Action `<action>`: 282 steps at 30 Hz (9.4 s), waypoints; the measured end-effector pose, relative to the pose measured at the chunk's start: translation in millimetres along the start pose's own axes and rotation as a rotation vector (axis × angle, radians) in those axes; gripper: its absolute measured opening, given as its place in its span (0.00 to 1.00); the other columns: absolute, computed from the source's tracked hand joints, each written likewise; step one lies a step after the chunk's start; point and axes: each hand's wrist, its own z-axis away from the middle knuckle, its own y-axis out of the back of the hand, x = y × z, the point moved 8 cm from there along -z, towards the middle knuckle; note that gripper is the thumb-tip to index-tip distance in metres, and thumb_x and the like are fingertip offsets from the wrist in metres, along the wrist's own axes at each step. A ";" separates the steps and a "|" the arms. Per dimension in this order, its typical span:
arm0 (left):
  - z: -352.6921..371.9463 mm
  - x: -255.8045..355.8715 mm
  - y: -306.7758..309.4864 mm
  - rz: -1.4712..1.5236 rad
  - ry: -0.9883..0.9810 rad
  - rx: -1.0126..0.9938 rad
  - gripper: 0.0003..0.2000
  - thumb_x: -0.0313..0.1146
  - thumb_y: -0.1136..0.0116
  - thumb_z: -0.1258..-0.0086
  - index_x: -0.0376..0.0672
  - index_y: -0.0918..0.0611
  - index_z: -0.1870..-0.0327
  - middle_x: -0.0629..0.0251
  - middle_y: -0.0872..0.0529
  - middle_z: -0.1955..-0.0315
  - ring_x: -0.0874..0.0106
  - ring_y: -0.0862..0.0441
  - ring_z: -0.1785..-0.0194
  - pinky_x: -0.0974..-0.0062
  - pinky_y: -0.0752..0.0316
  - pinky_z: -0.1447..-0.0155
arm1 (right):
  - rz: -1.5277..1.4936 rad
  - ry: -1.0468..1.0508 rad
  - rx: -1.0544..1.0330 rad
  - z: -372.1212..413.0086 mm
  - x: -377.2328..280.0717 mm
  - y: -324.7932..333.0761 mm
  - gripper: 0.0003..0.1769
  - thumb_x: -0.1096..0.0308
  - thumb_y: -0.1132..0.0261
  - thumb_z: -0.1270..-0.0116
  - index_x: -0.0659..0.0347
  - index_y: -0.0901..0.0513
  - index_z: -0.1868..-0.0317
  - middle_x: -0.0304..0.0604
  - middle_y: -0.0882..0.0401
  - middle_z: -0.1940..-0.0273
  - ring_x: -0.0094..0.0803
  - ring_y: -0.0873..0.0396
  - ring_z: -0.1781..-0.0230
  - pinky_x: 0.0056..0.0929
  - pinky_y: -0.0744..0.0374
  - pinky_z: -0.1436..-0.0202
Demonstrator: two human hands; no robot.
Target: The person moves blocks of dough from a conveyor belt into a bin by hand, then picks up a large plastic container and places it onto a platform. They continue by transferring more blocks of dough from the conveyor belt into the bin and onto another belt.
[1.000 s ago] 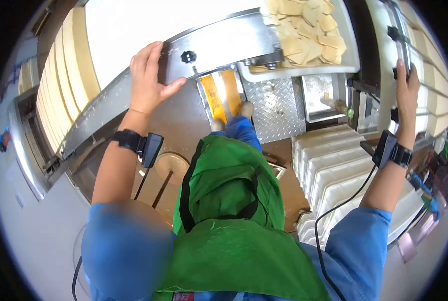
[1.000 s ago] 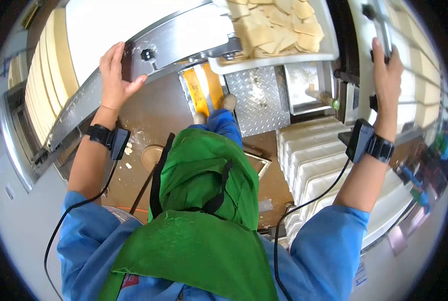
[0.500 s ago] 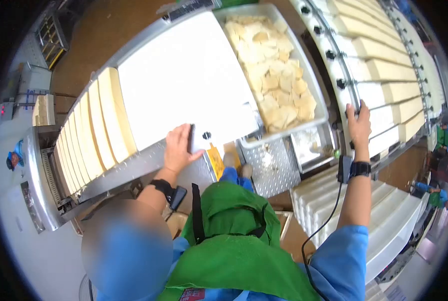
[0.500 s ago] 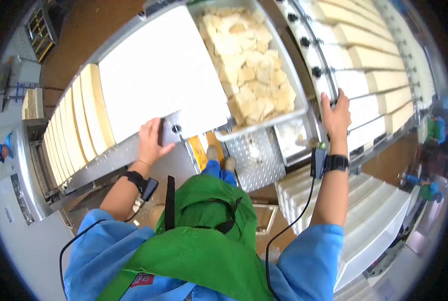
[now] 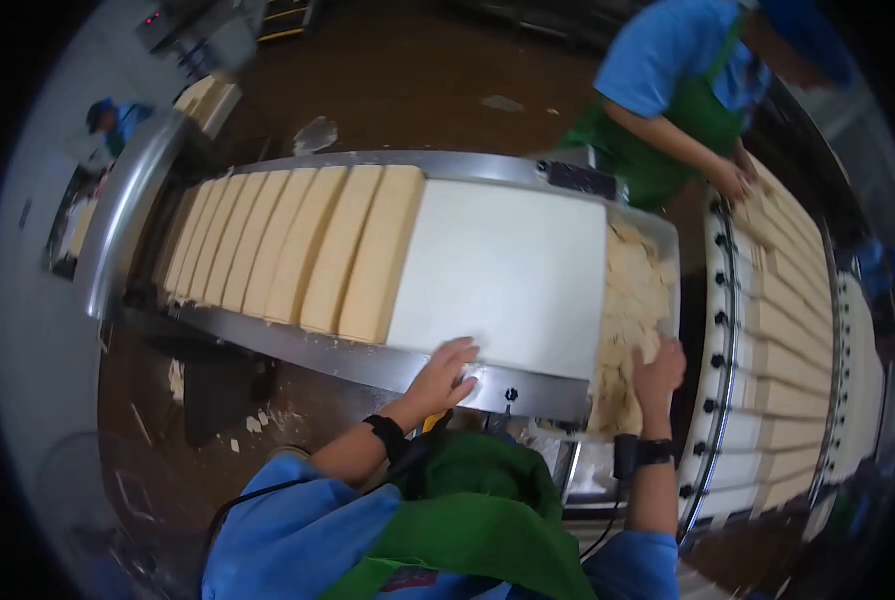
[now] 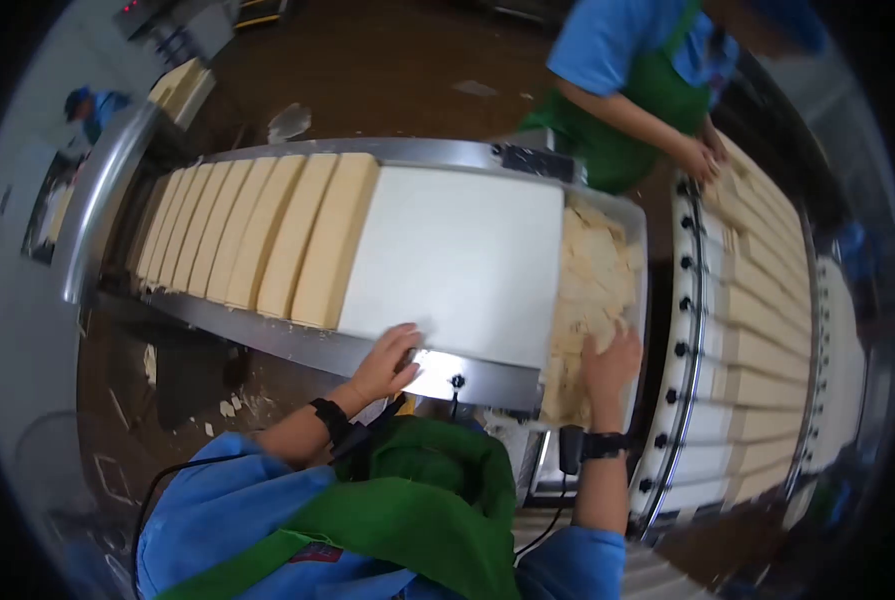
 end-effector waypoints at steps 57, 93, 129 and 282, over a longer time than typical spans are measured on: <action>-59.2 357.1 -286.9 0.355 -1.078 -0.626 0.24 0.34 0.38 0.39 0.56 0.26 0.39 0.48 0.31 0.39 0.65 0.17 0.60 0.70 0.18 0.64 | -0.321 -1.138 0.074 208.8 404.1 229.5 0.36 0.50 0.37 0.42 0.73 0.27 0.43 0.71 0.24 0.48 0.57 0.26 0.42 0.44 0.27 0.38; 22.1 5.2 110.1 -0.516 0.744 0.672 0.34 0.35 0.34 0.41 0.30 0.36 0.36 0.40 0.33 0.42 0.45 0.36 0.37 0.56 0.40 0.32 | -0.521 0.587 -0.354 -50.4 -199.4 -28.2 0.26 0.58 0.33 0.41 0.62 0.22 0.44 0.58 0.25 0.43 0.53 0.31 0.40 0.47 0.34 0.34; -60.9 -1.3 25.2 -0.273 0.530 -0.181 0.39 0.37 0.30 0.47 0.33 0.40 0.38 0.41 0.35 0.47 0.42 0.25 0.50 0.54 0.24 0.49 | -0.512 -0.564 -0.135 -86.0 -136.8 -13.5 0.41 0.54 0.33 0.49 0.69 0.40 0.41 0.70 0.44 0.39 0.64 0.38 0.39 0.49 0.29 0.38; -53.9 113.0 -125.5 -0.669 -0.360 -0.198 0.13 0.40 0.43 0.40 0.53 0.12 0.57 0.66 0.22 0.47 0.61 0.30 0.39 0.57 0.39 0.38 | 0.804 -1.456 0.080 691.7 265.1 409.9 0.20 0.49 0.46 0.33 0.58 0.19 0.65 0.54 0.17 0.67 0.56 0.19 0.65 0.51 0.23 0.63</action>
